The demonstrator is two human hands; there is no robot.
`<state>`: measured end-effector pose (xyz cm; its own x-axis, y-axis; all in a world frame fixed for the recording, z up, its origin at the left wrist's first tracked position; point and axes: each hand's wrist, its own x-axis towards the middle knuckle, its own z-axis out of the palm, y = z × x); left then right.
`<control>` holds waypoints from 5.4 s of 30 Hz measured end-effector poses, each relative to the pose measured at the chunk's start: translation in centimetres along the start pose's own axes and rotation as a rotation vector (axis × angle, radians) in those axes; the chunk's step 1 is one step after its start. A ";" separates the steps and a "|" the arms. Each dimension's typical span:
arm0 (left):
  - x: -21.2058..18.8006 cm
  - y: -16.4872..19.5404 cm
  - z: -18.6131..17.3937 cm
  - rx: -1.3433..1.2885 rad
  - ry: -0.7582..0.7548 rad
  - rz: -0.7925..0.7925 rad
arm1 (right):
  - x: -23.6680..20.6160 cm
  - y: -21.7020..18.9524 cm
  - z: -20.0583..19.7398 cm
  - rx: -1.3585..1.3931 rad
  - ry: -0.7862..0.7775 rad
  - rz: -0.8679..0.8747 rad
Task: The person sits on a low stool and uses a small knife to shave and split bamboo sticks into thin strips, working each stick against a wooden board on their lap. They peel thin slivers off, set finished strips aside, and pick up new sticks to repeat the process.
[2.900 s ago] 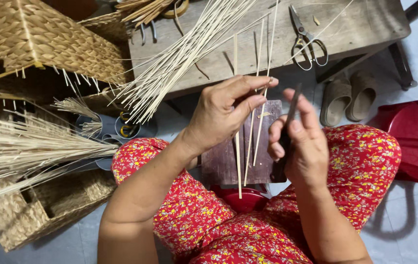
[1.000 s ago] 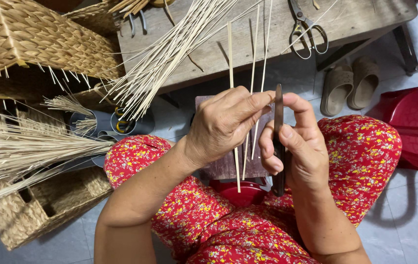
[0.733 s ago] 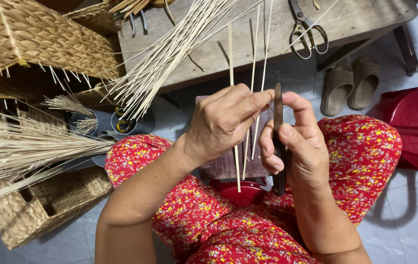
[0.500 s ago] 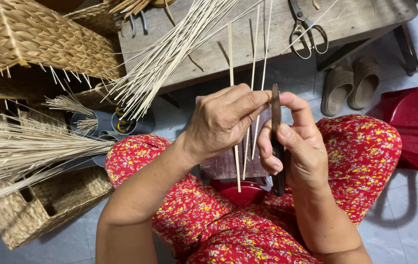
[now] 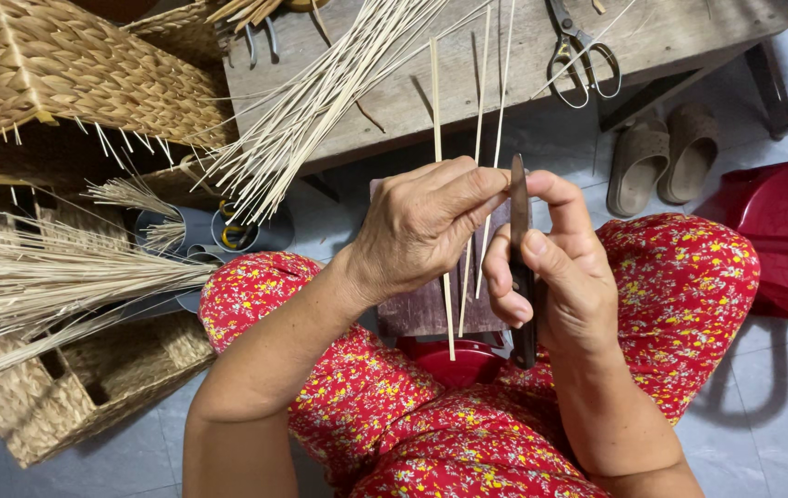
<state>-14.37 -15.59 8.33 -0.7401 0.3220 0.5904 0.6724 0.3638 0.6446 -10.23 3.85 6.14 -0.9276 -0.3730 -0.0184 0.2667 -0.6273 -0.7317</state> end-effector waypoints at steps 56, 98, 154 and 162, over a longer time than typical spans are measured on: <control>-1.3 1.0 1.6 0.013 0.090 -0.035 | -1.4 1.1 -0.7 0.040 0.011 -0.004; -0.7 0.7 0.8 0.144 0.029 0.100 | -0.9 0.9 -0.7 -0.011 0.013 0.001; -0.8 2.1 1.9 0.126 -0.022 0.075 | -1.3 -0.5 -2.0 0.044 -0.025 0.040; -0.7 2.0 2.0 0.166 -0.037 0.089 | -1.2 -0.4 -2.1 0.061 0.016 0.039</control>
<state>-12.51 -13.30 8.24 -0.6795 0.3900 0.6215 0.7272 0.4707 0.4997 -9.74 6.02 5.05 -0.9203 -0.3869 -0.0574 0.3175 -0.6533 -0.6874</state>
